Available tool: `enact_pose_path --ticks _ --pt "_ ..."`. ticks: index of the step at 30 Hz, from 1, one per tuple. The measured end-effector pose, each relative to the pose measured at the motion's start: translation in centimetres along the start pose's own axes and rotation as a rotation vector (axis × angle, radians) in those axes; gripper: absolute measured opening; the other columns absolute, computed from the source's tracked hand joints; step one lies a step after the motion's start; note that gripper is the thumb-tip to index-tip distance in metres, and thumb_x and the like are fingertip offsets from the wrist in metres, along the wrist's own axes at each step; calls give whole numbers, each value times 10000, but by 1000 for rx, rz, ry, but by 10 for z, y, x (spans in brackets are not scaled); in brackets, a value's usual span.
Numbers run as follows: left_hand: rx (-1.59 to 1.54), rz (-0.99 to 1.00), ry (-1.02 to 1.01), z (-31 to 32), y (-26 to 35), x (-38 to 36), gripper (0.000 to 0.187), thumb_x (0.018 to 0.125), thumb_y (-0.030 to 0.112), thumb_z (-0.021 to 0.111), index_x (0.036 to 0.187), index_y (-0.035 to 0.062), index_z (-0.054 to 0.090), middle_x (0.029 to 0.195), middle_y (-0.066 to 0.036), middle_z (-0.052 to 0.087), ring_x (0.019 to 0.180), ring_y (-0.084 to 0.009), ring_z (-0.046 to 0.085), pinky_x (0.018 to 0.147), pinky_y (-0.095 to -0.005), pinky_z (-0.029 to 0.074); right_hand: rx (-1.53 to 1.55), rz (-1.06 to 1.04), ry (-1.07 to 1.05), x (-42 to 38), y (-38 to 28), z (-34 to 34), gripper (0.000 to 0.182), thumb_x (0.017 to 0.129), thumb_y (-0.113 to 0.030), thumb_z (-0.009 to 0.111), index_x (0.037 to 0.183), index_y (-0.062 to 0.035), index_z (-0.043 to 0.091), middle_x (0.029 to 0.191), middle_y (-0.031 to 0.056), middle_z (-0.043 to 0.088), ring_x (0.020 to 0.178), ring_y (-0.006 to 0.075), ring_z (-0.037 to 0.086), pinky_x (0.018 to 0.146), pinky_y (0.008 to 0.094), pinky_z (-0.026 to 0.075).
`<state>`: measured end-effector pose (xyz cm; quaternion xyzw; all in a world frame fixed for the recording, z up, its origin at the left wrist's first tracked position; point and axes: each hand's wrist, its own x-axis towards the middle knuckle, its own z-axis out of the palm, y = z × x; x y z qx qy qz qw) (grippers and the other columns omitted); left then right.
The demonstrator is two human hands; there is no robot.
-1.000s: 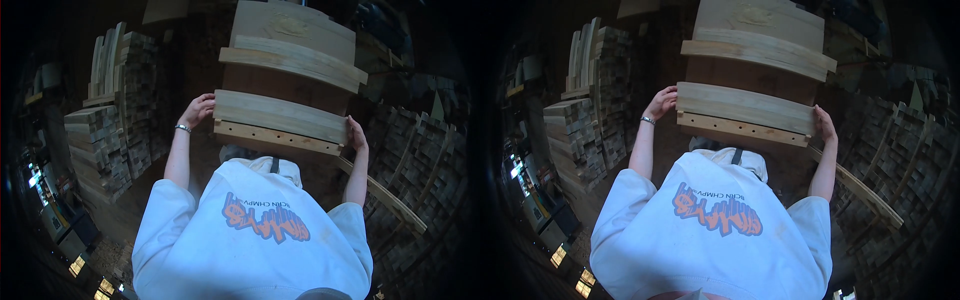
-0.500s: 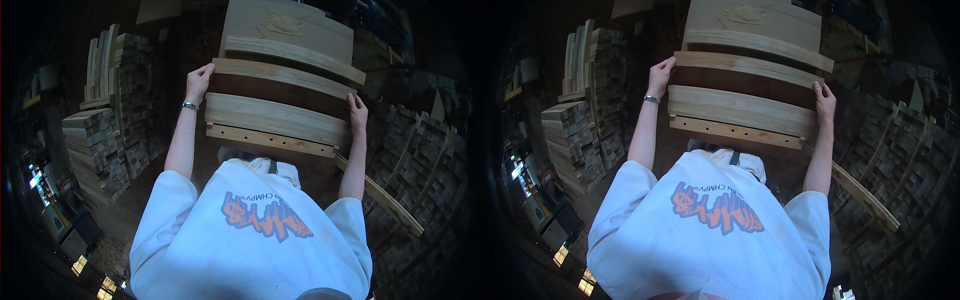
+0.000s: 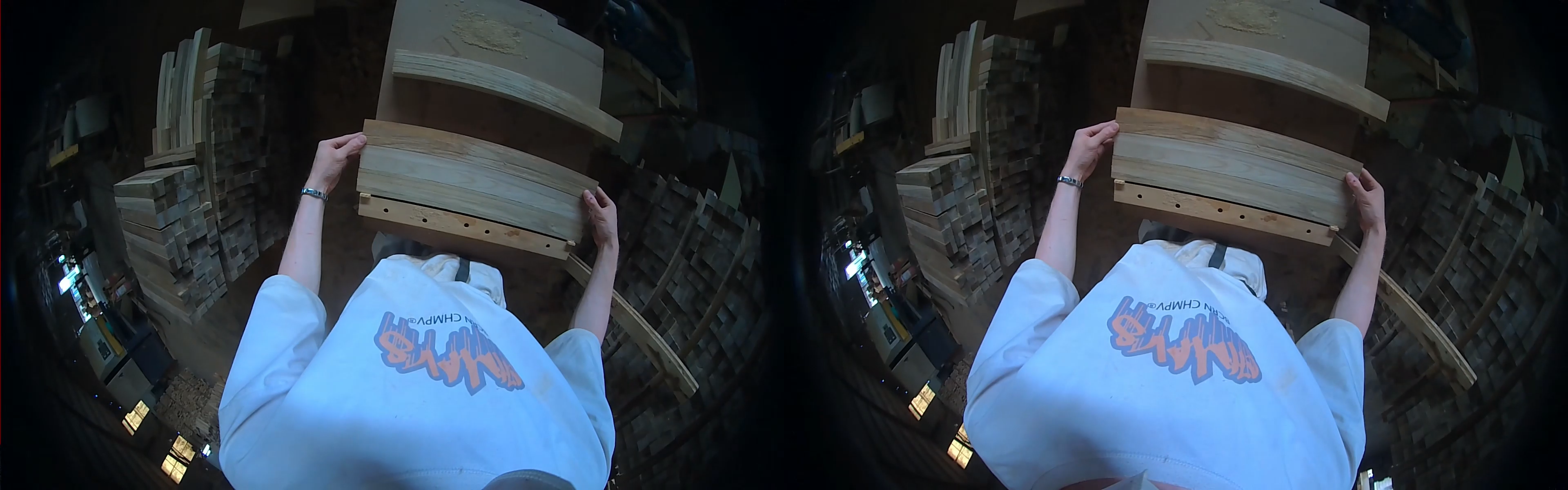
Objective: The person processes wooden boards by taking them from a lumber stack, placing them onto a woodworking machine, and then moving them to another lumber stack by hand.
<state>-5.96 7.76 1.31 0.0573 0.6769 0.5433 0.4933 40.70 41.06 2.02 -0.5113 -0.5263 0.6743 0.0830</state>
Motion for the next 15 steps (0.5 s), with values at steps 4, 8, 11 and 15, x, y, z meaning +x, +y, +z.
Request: enact_pose_path --ticks 4,8,11,15 --pt "-125 -26 -73 -5 1 5 364 867 193 674 1148 -30 617 1072 -94 652 970 -142 604 857 -282 478 52 -1 -62 2 -1 3 446 884 -336 643 1202 -28 586 1106 14 621 1008 79 536 888 239 393" --pt "-166 -103 -210 -5 21 22 334 916 230 602 1149 -10 620 1082 -83 641 993 -147 594 864 -296 481 92 55 37 16 -23 12 493 913 -452 558 1191 -47 585 1052 1 612 965 77 528 855 240 397" --pt "71 -44 -120 8 29 31 354 932 273 574 1139 -10 625 1069 -85 645 983 -150 599 864 -306 485 -87 243 198 52 -43 4 574 925 -546 477 1204 -54 576 951 -5 575 837 100 510 772 285 419" --pt "33 -72 -165 -1 28 40 354 926 269 585 1140 -10 625 1067 -89 651 972 -150 604 862 -312 486 14 -115 505 90 -52 7 603 922 -526 503 1234 -15 575 1035 71 652 934 152 585 846 274 432"
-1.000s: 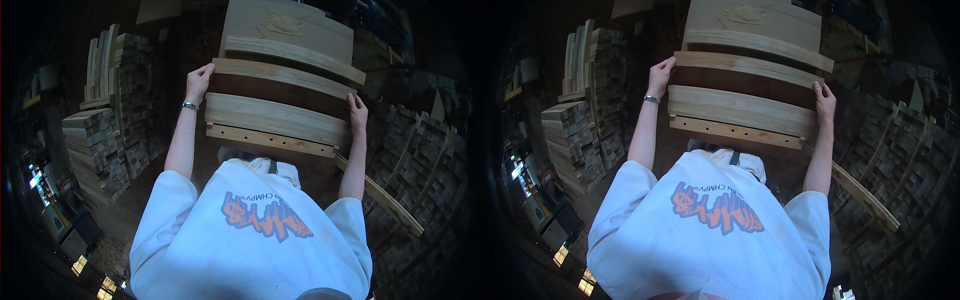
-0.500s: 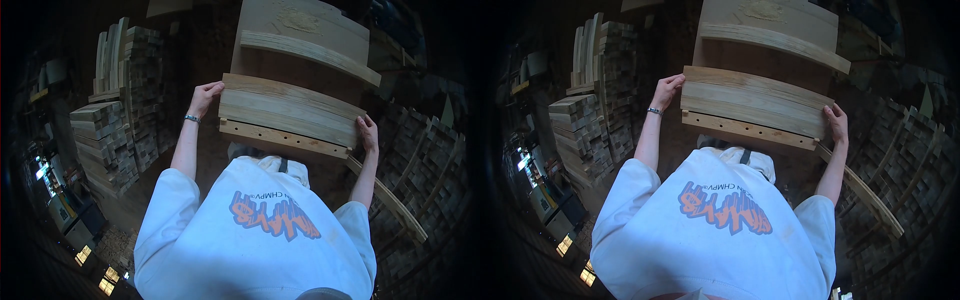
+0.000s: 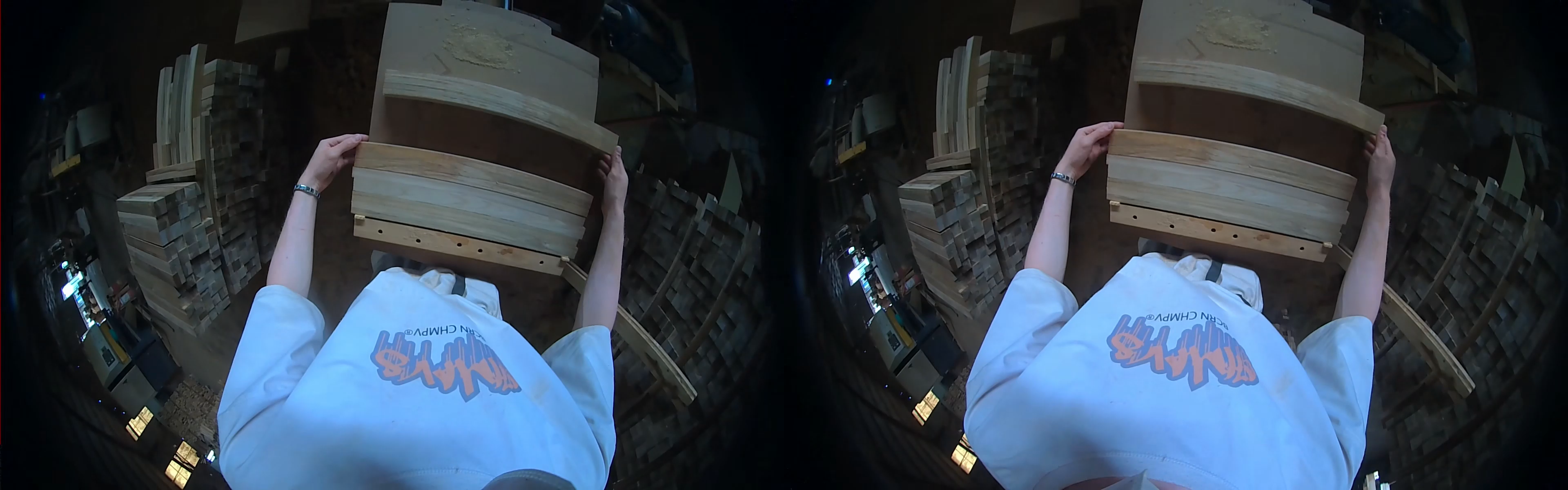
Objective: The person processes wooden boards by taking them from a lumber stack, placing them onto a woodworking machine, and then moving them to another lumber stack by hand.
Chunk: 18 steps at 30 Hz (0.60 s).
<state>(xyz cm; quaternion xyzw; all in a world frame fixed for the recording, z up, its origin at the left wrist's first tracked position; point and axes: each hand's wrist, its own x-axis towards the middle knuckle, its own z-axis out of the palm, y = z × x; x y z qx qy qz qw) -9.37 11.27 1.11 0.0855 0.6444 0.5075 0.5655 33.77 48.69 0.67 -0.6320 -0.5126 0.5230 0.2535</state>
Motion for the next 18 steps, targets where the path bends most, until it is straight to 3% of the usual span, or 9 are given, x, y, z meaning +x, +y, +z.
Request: enact_pose_path --ticks 1,3,5,8,10,15,18 --pt "-45 -18 50 -1 3 7 357 921 269 595 1143 -8 624 1074 -89 651 973 -151 607 860 -313 490 5 -4 0 3 -3 4 603 922 -526 503 1234 -15 575 1035 71 652 934 152 585 846 274 432" --pt "-96 -32 103 4 12 24 360 916 270 605 1145 -7 624 1081 -90 652 974 -153 609 857 -315 494 -372 -209 2 9 -9 11 537 922 -429 567 1237 6 568 1105 88 644 987 109 578 868 264 444" --pt "-99 163 236 23 33 45 372 900 280 633 1124 -18 638 1066 -94 661 971 -151 617 853 -302 504 -304 -146 -29 2 -24 20 466 908 -366 615 1176 14 613 1104 82 644 1020 102 565 889 253 436" --pt "162 179 367 42 57 59 387 912 283 614 1105 -52 632 1088 -119 652 989 -162 615 901 -321 502 -195 -99 -190 3 -18 18 449 909 -328 622 1196 16 595 1116 70 634 1035 109 565 899 256 437" --pt "165 172 346 40 53 53 387 908 282 620 1100 -54 635 1077 -117 657 978 -160 620 897 -311 501 -39 11 -315 2 -18 9 428 917 -294 613 1215 11 577 1131 59 623 1038 116 568 904 262 443" --pt "188 130 337 34 26 9 364 892 256 648 1109 -36 641 1045 -99 677 969 -133 619 853 -257 496 -44 82 -476 -27 -4 -19 409 913 -263 620 1218 4 564 1128 46 619 1037 116 568 906 263 439" --pt "134 165 296 25 1 -11 348 887 219 652 1130 -30 634 1063 -91 674 983 -134 616 885 -275 481 -129 97 -565 -46 3 -32 476 863 -330 666 1190 7 587 1090 25 631 989 98 550 896 250 397"
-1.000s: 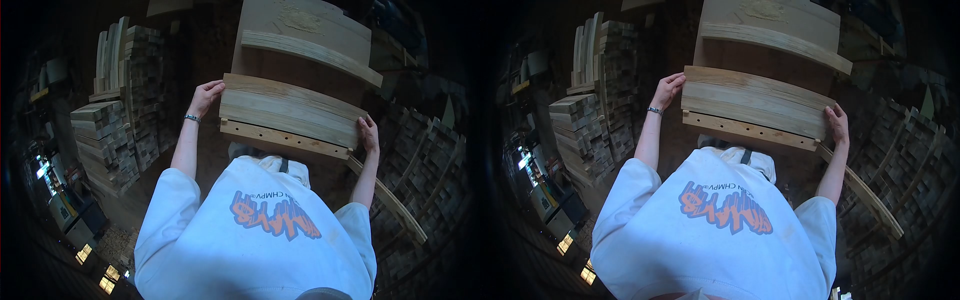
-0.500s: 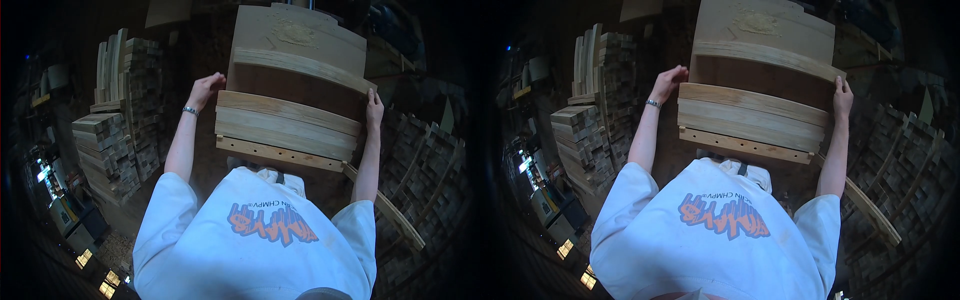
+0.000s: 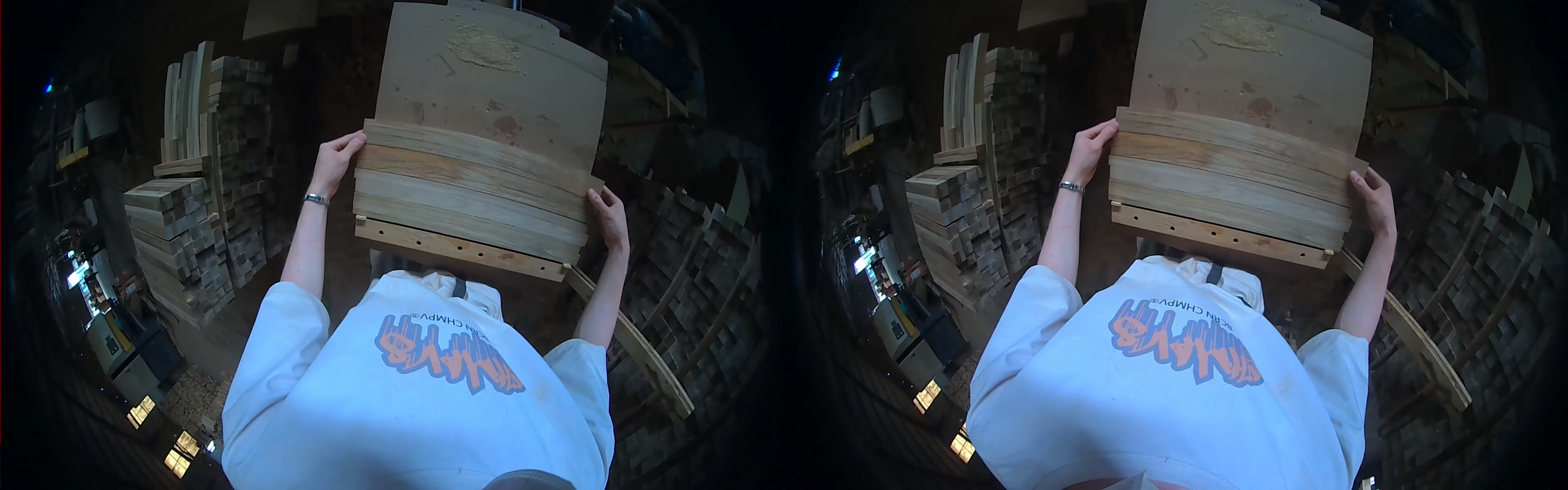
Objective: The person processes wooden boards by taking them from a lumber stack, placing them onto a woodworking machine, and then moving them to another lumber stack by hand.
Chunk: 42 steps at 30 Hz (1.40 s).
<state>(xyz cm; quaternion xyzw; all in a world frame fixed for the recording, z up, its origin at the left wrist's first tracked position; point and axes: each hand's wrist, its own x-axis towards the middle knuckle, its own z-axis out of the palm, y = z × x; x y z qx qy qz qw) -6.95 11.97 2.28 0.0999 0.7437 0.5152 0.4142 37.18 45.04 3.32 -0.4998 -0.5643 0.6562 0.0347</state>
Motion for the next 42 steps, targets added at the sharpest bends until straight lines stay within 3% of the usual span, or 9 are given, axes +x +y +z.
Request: enact_pose_path --ticks 6,11,13,17,19,21,29,34,42 --pt "-189 -96 -96 -2 11 0 341 917 220 599 1162 -15 618 1103 -67 658 1018 -148 606 919 -271 457 -7 -100 -14 -4 -4 2 486 856 -302 678 1222 -2 567 1129 42 621 1054 114 539 952 265 376" --pt "-395 93 -138 17 15 33 342 936 231 567 1177 -8 608 1111 -56 651 1044 -138 586 928 -261 440 254 -318 150 13 5 9 438 908 -281 619 1248 -11 556 1193 53 604 1164 126 493 1015 268 338" --pt "-192 152 -28 22 8 38 344 939 235 569 1181 -6 607 1107 -58 653 1029 -126 586 915 -253 444 192 -273 261 24 18 6 413 913 -313 615 1206 -22 592 1167 40 613 1128 117 508 998 258 349" --pt "-220 87 -5 13 -8 13 320 900 207 634 1135 -10 637 1066 -65 667 965 -109 601 868 -244 461 92 -257 355 14 21 17 404 905 -352 623 1162 -40 623 1099 3 623 1053 85 524 944 245 377" --pt "-167 53 -36 3 -13 9 324 881 209 659 1122 -8 645 1054 -66 670 947 -107 606 857 -243 463 134 -255 338 15 22 12 394 902 -351 628 1160 -52 628 1090 -8 623 1050 85 525 940 243 377" --pt "-111 16 -74 -3 -13 5 330 861 211 684 1108 -6 654 1043 -68 674 929 -105 610 846 -243 466 189 4 162 8 19 6 417 914 -339 608 1202 -38 599 1155 7 605 1096 102 515 960 262 377" --pt "-143 -82 -120 -7 -4 3 361 827 218 722 1097 -12 654 1019 -65 676 923 -123 620 812 -263 494 83 -57 79 9 20 1 474 876 -394 648 1146 -5 628 1067 1 626 1036 86 518 906 249 383" --pt "-204 -142 -162 -11 -2 10 356 830 202 713 1114 7 624 1013 -49 656 938 -124 609 805 -256 488 63 -11 54 14 22 -4 407 873 -386 654 1115 -59 640 1018 -39 610 948 78 509 852 234 358" --pt "-336 -181 -251 -10 -11 17 332 858 190 667 1133 18 593 989 -28 627 924 -121 569 834 -265 457 202 -30 43 5 13 8 437 869 -373 660 1190 -82 597 1076 -29 598 1049 76 478 891 276 366"
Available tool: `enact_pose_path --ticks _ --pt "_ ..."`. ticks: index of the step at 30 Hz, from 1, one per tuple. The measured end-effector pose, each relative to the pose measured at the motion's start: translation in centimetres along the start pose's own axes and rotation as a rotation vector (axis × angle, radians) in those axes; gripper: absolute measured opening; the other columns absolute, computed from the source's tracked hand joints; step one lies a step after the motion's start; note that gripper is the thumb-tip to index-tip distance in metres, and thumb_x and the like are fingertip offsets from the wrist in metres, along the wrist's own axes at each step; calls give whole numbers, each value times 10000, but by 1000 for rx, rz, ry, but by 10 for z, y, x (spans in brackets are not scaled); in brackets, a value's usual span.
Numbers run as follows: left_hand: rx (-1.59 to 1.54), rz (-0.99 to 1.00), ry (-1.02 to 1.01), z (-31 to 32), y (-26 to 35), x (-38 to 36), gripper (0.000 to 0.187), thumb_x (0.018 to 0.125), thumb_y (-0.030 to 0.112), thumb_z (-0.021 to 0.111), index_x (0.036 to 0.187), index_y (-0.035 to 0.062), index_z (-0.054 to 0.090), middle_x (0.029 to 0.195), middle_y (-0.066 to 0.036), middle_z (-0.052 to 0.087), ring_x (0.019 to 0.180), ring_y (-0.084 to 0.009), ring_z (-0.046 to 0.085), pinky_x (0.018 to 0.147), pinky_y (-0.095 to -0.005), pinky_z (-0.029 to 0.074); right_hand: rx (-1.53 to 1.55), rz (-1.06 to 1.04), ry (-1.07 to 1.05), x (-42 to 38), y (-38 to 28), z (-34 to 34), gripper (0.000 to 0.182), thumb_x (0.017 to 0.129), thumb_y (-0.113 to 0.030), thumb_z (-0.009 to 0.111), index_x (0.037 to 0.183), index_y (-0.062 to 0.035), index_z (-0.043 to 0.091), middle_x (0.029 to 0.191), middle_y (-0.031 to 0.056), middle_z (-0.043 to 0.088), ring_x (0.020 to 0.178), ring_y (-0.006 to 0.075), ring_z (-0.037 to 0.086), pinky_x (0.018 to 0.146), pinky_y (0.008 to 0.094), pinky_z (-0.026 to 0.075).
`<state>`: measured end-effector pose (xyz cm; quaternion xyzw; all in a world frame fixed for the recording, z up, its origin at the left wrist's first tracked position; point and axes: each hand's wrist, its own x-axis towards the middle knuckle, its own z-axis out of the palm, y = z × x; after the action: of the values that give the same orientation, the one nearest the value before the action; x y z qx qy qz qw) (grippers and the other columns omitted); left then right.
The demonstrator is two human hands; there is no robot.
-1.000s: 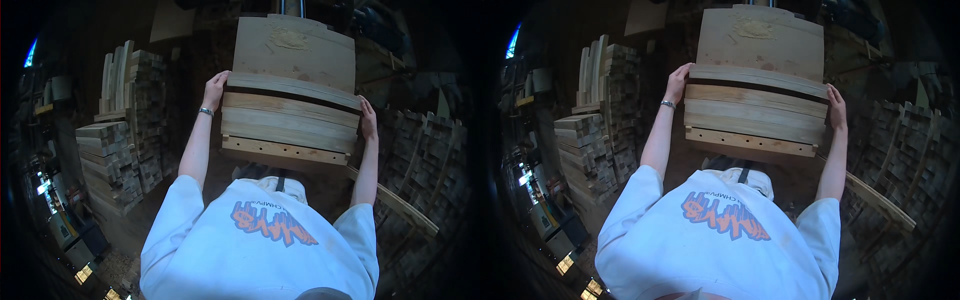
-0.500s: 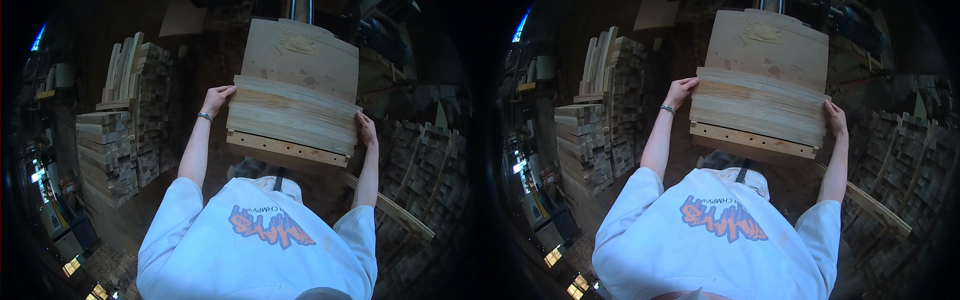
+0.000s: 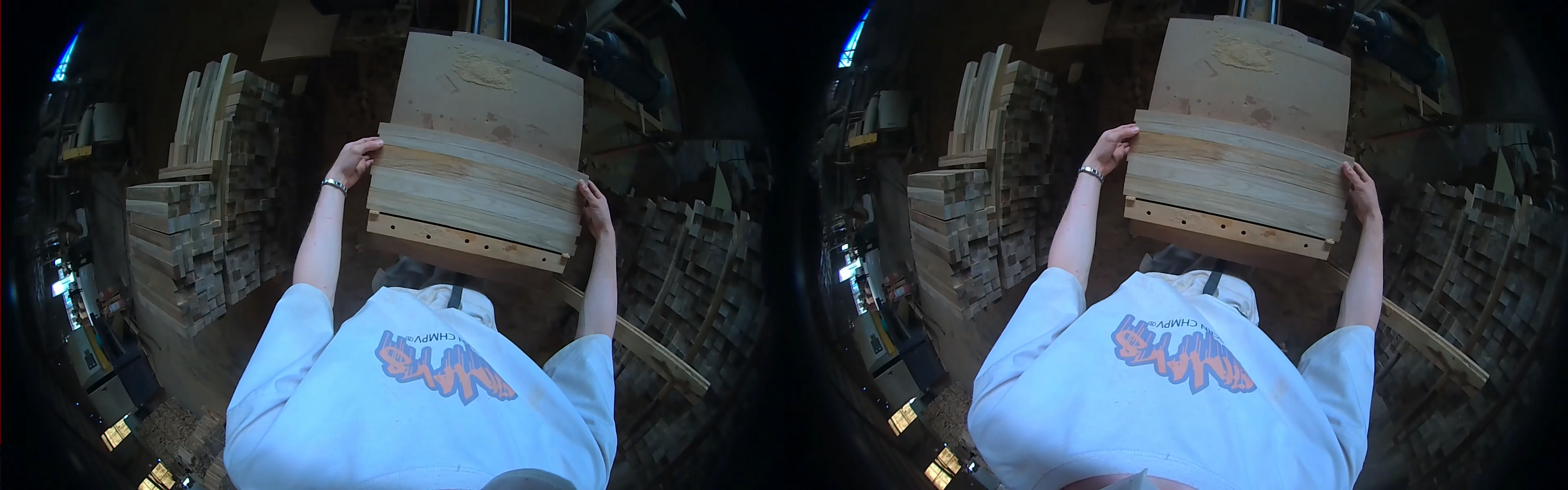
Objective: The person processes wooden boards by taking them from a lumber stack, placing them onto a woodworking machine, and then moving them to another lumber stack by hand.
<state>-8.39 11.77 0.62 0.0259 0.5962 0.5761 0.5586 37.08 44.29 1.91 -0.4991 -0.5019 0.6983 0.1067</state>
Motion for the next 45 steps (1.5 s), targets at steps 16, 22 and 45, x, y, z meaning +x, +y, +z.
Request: enact_pose_path --ticks 16,22,45 --pt "-112 92 71 -15 -73 -89 354 883 128 640 1193 -20 556 1089 -91 643 1005 -155 612 860 -293 496 81 51 -4 -64 63 -2 467 931 -338 574 1277 -29 521 1217 22 567 1141 126 507 977 299 398" --pt "212 226 217 -7 -78 -103 408 846 162 684 1187 -26 561 1089 -106 646 984 -166 619 856 -305 505 -59 110 132 -78 62 10 669 883 -496 581 1349 -39 440 1300 62 502 1231 224 434 1010 394 357" --pt "1562 1024 311 243 7 80 383 852 269 554 1178 76 491 1211 -102 511 1174 -263 436 961 -532 303 -963 -929 721 -35 14 260 460 728 -383 643 1111 -130 631 1219 72 561 1177 311 483 1043 485 331"
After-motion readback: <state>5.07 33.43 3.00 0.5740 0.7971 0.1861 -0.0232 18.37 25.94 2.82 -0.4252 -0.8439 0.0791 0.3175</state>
